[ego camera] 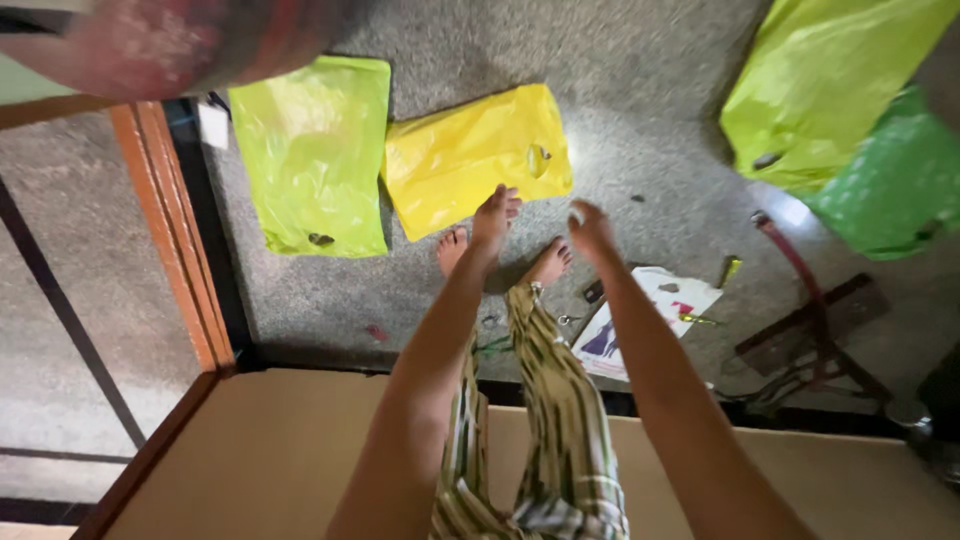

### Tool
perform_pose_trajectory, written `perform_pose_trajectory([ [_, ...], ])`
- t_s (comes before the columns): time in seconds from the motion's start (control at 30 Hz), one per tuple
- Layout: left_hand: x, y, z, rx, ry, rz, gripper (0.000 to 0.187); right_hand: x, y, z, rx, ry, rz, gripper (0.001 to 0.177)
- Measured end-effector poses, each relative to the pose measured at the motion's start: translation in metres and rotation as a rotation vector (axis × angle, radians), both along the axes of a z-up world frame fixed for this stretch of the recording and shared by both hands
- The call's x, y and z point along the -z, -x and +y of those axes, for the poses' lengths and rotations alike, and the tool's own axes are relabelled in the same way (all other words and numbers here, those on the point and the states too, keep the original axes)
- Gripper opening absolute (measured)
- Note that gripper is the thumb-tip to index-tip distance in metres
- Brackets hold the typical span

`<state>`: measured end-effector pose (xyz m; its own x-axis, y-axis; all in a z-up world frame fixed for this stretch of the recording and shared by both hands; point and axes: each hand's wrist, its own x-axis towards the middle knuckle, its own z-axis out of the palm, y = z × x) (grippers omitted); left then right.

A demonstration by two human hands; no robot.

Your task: The person organizes various plastic bags by smoothing them out and hanging them on hooks, then picks up a medal with a green ribbon and hangs it on a wall-mounted hook before moving small bottles and items on a shelf.

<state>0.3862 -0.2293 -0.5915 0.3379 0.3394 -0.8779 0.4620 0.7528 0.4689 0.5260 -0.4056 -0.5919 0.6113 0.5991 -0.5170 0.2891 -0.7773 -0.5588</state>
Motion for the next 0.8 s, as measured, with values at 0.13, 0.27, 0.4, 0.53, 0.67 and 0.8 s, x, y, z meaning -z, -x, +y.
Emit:
perform_pose_trajectory([
  [0.13, 0.056, 0.008, 0.002, 0.068, -0.132, -0.005, 0.057, 0.079, -0.027, 0.013, 0.233, 0.004, 0.111, 0.047],
  [0.27, 0.082, 0.039, -0.009, 0.029, -0.107, -0.029, 0.056, 0.128, -0.026, 0.03, 0.208, 0.127, 0.092, 0.066],
  [0.4, 0.083, 0.069, -0.017, 0.03, -0.042, -0.001, 0.056, 0.158, -0.011, 0.047, 0.088, -0.06, -0.037, 0.104],
  [0.53, 0.057, 0.08, -0.014, 0.053, 0.01, 0.146, 0.052, 0.163, 0.009, 0.057, 0.396, 0.053, 0.6, 0.082],
  [0.67, 0.009, 0.07, -0.017, 0.038, -0.078, 0.224, 0.048, 0.112, 0.039, 0.057, -0.067, 0.177, 0.507, 0.046],
  [0.8, -0.058, 0.05, -0.03, 0.789, -1.184, 0.541, 0.042, 0.016, 0.053, 0.073, -0.366, 0.256, 0.42, 0.053],
])
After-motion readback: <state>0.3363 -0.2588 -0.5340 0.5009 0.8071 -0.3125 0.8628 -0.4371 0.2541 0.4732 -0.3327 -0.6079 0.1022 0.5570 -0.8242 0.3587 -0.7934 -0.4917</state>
